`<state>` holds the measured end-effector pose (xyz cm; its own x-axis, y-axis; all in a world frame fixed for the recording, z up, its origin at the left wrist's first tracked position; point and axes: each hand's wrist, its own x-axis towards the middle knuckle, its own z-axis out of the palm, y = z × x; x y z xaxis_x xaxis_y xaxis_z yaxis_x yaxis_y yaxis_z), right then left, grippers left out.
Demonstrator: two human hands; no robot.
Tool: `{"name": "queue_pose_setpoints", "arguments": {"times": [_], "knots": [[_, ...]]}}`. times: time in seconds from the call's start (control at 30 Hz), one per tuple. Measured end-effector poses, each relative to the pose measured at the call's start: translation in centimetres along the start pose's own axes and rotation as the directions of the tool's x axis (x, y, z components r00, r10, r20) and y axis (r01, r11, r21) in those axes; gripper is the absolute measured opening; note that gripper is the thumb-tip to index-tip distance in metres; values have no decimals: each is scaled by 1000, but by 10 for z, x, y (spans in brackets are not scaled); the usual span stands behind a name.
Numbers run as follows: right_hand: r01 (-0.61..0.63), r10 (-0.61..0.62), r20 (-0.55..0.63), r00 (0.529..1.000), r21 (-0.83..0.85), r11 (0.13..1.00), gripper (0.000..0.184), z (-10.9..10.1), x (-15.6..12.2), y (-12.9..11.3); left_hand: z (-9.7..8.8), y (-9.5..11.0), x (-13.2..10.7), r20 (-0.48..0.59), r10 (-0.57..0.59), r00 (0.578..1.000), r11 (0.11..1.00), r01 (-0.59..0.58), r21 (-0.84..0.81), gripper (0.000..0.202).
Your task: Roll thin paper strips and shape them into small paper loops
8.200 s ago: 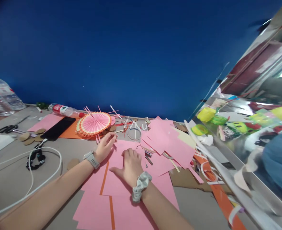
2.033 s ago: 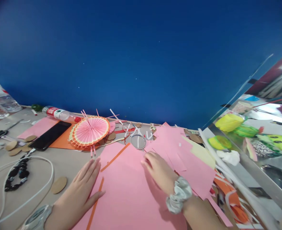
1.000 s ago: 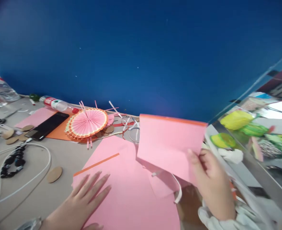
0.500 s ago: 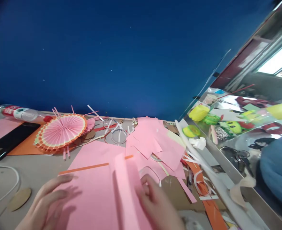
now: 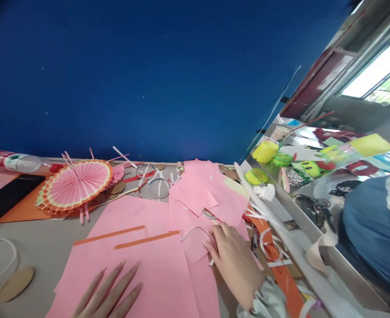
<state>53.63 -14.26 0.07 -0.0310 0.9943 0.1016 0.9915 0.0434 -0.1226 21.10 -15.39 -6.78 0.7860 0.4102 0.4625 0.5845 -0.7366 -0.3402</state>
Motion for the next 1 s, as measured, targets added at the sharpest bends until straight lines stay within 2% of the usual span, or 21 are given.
{"name": "queue_pose_setpoints", "arguments": {"times": [0.1, 0.13, 0.17, 0.2, 0.23, 0.27, 0.3, 0.33, 0.37, 0.4, 0.5, 0.6, 0.87, 1.0], "knots": [[73, -69, -71, 995, 44, 996, 16, 2, -1, -21, -4, -11, 11, 100, -81, 992, 969, 102, -225, 44], [119, -109, -138, 984, 60, 991, 16, 0, -1, -30, -9, -16, 18, 134, -104, 986, 922, 146, -359, 44], [191, -172, -215, 961, 72, 979, 16, -3, -1, -40, -16, -22, 26, 167, -112, 980, 829, 185, -528, 42], [316, -280, -307, 910, 75, 946, 17, -6, 0, -50, -23, -28, 36, 259, -154, 953, 674, 293, -678, 37], [427, -368, -390, 844, 75, 901, 20, -8, 2, -60, -30, -33, 47, 371, -215, 903, 474, 429, -769, 34], [502, -419, -443, 793, 85, 861, 21, -10, 4, -70, -36, -37, 59, 525, -213, 824, 240, 566, -789, 33], [569, -467, -462, 754, 102, 816, 22, -10, 8, -79, -40, -40, 69, 620, -182, 763, -3, 630, -776, 36], [624, -512, -468, 720, 114, 773, 21, -8, 12, -87, -42, -42, 79, 673, -54, 738, -205, 651, -731, 47], [664, -548, -475, 689, 110, 740, 20, -5, 17, -92, -41, -42, 86, 711, 42, 702, -345, 678, -649, 57], [686, -565, -489, 665, 100, 721, 19, -1, 22, -97, -37, -43, 91, 737, 48, 674, -421, 683, -597, 56], [647, -535, -490, 688, 82, 758, 19, 14, 35, -96, -19, -44, 95, 766, -65, 640, -430, 675, -600, 41], [618, -526, -479, 703, 45, 785, 21, 20, 42, -82, -4, -45, 89, 754, -122, 645, -404, 661, -632, 39], [622, -613, -463, 640, -157, 767, 22, 3, 47, -46, 7, -34, 79, 734, -90, 673, -430, 639, -638, 38], [614, -614, -449, 649, -168, 772, 19, 6, 50, -42, 8, -52, 77, 722, -41, 690, -395, 653, -646, 39]]}}
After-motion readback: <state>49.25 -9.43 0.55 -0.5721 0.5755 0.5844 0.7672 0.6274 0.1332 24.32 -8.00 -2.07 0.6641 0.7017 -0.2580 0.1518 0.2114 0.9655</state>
